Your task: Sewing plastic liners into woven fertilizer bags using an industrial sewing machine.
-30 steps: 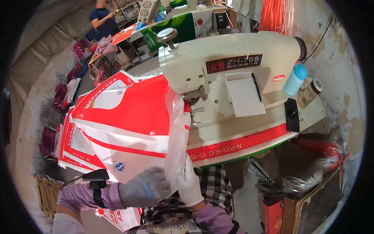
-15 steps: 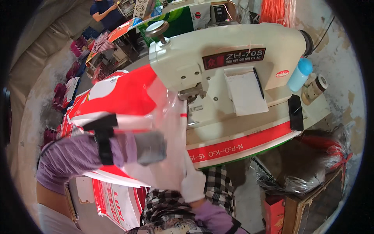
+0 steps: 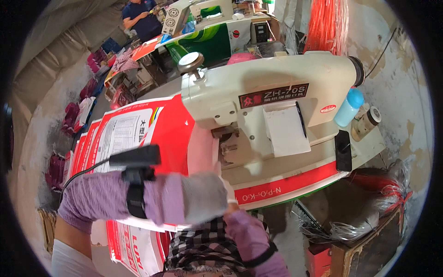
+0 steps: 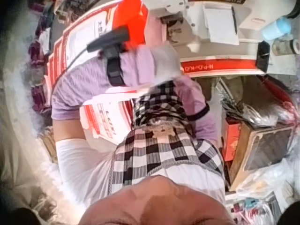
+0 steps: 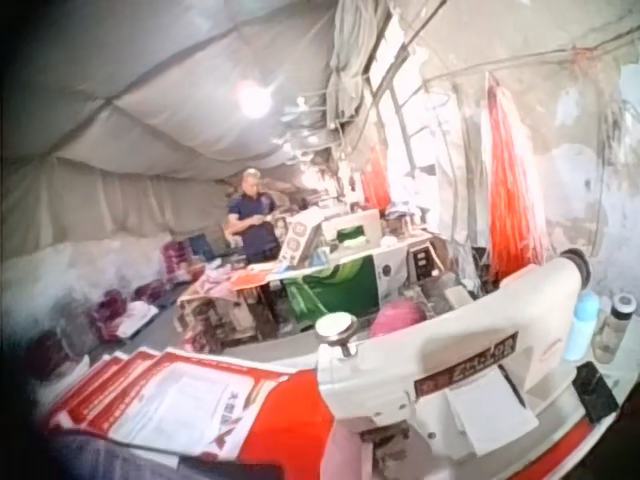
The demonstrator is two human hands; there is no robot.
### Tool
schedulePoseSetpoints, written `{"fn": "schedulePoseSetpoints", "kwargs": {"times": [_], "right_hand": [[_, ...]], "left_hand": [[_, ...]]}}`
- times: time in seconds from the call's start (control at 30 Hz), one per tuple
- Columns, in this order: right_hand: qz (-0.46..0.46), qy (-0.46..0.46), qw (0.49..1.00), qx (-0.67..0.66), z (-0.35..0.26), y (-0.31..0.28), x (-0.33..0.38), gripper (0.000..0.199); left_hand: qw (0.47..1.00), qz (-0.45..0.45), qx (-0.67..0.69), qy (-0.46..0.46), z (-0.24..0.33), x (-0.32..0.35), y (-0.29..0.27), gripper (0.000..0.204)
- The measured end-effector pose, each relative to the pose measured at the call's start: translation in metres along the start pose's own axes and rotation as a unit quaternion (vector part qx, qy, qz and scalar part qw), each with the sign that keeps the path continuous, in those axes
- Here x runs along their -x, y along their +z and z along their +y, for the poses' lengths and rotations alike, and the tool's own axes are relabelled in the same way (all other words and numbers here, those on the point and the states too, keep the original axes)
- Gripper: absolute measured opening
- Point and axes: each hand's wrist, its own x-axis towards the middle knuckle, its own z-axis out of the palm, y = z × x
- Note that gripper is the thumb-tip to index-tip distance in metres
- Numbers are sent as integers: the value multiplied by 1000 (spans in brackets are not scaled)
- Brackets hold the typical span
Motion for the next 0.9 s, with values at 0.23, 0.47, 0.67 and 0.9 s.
{"fn": "schedulePoseSetpoints", "kwargs": {"times": [0.23,0.47,0.67,0.9], "right_hand": [[-102,-155,969,-163,13,8,77,41],[22,-83,996,9,14,-27,107,39],[-68,-29,996,52,4,-34,107,41],[-148,123,981,-29,18,-22,151,46]], "left_hand": [[988,95,121,-3,11,11,17,27],[907,-89,343,226,-80,21,63,32],[944,141,282,-96,16,66,80,19],[825,270,496,-14,57,53,73,27]]}}
